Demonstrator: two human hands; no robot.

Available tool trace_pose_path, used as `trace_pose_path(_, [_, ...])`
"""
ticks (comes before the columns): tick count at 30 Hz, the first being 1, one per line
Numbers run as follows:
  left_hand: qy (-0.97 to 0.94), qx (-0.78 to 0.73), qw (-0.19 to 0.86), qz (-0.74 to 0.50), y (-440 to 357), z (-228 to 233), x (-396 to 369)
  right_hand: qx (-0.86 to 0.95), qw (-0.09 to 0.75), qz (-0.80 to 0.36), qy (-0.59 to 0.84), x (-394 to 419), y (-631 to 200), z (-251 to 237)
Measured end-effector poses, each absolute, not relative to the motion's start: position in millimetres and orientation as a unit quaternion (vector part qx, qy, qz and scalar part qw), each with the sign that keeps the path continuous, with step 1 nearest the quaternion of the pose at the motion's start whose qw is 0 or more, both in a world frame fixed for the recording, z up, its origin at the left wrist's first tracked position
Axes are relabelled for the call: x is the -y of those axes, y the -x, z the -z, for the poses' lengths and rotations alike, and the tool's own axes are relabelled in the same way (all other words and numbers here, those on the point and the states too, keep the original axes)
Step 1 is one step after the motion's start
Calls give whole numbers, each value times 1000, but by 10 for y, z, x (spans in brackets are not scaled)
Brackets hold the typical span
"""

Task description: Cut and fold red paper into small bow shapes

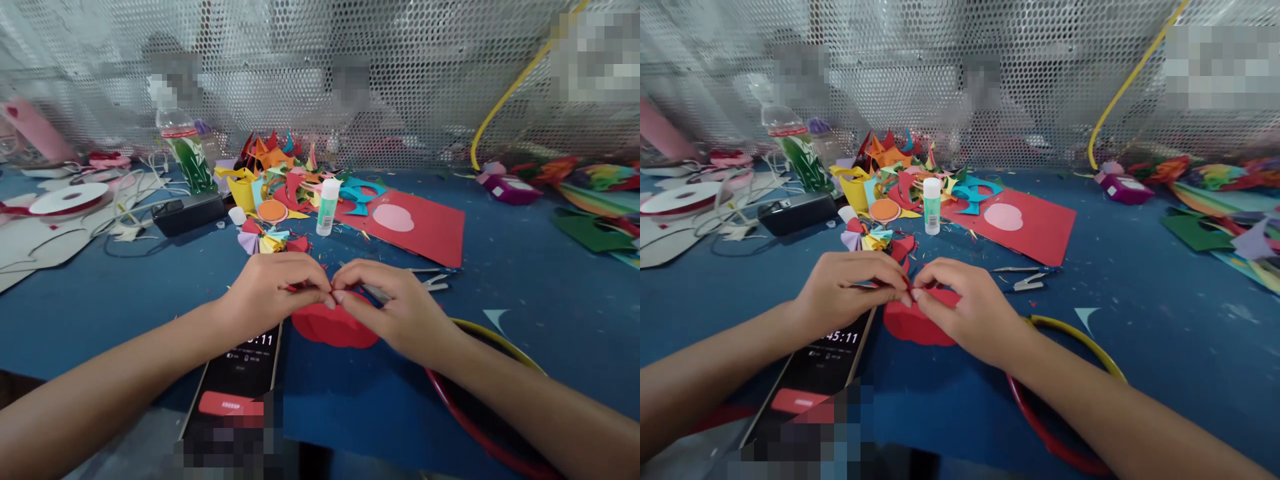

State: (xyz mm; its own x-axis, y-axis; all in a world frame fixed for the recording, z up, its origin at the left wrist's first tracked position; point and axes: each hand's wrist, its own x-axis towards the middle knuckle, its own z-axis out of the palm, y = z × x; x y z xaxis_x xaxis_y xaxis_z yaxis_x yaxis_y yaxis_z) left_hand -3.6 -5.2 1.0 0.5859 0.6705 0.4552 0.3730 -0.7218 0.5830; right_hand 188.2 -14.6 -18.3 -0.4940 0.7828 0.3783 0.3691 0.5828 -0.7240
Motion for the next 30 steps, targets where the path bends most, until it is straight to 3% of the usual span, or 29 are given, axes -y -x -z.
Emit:
trace_pose_path(12, [-802, -387, 338, -304, 45, 2, 20, 800, 367, -299, 368, 130, -1894, 228])
trace_pose_path(18, [-807, -360, 366, -291, 38, -14, 34, 812, 354, -322, 336, 124, -1892, 225])
trace_pose_path(25, [-797, -321, 345, -378, 24, 74, 1, 793, 399, -315, 335, 85, -1899, 278])
trace_pose_path(30, [-826, -280, 262, -413, 47, 70, -40, 781, 409, -326, 342, 65, -1896, 279])
